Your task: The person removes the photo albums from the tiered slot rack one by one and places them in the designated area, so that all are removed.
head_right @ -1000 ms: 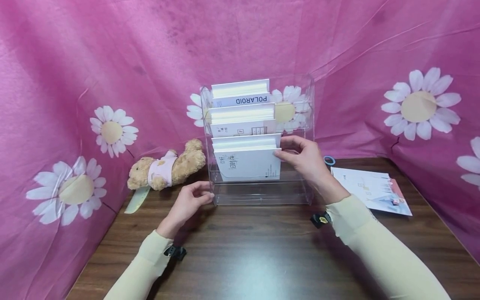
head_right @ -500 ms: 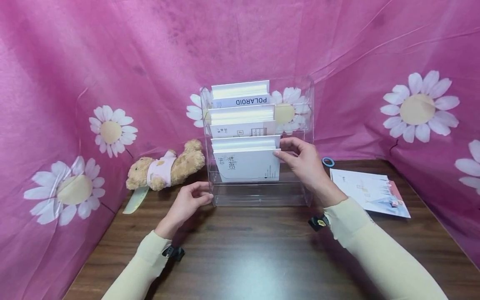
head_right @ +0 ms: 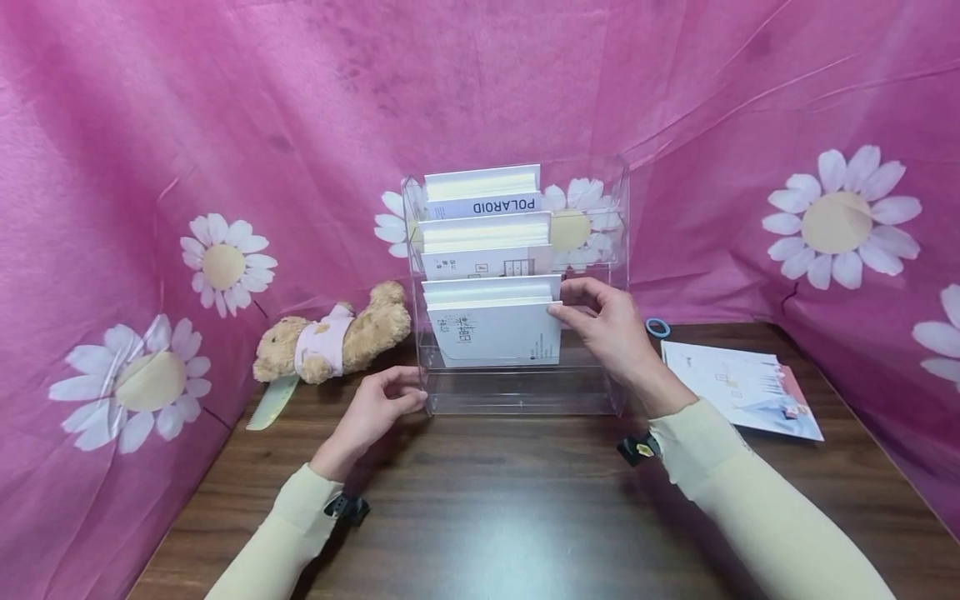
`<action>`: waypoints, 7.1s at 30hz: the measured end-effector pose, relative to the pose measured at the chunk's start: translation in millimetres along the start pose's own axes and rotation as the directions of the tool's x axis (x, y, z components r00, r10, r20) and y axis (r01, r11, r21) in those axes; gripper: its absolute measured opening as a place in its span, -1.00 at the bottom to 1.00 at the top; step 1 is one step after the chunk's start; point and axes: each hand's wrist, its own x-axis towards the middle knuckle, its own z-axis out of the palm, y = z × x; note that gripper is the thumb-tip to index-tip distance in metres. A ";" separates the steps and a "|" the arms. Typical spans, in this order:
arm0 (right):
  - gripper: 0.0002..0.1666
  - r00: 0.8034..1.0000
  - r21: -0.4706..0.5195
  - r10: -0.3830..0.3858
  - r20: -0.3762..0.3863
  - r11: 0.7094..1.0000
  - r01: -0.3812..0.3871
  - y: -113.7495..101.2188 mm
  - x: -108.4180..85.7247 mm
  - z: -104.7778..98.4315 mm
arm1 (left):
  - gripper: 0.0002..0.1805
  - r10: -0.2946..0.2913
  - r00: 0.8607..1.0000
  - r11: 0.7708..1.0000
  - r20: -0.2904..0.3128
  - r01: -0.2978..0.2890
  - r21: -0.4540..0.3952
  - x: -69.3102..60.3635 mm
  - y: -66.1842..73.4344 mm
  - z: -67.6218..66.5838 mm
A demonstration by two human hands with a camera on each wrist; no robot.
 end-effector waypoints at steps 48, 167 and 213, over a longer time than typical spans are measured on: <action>-0.58 0.998 0.002 -0.043 -0.039 0.999 0.043 -18.1 -14.8 -16.8 | -0.56 -0.026 0.999 0.999 0.018 0.027 -0.032 -0.6 -2.2 -2.8; -0.63 0.965 0.037 0.175 0.194 0.982 -0.185 32.0 -130.9 13.9 | -0.61 -0.033 0.999 0.982 0.039 0.040 -0.187 0.0 0.9 -1.5; -0.36 0.955 -0.033 0.113 0.274 0.994 -0.108 46.9 -118.1 29.8 | -0.60 -0.036 0.998 0.984 0.048 0.044 -0.174 -0.2 -2.9 -2.0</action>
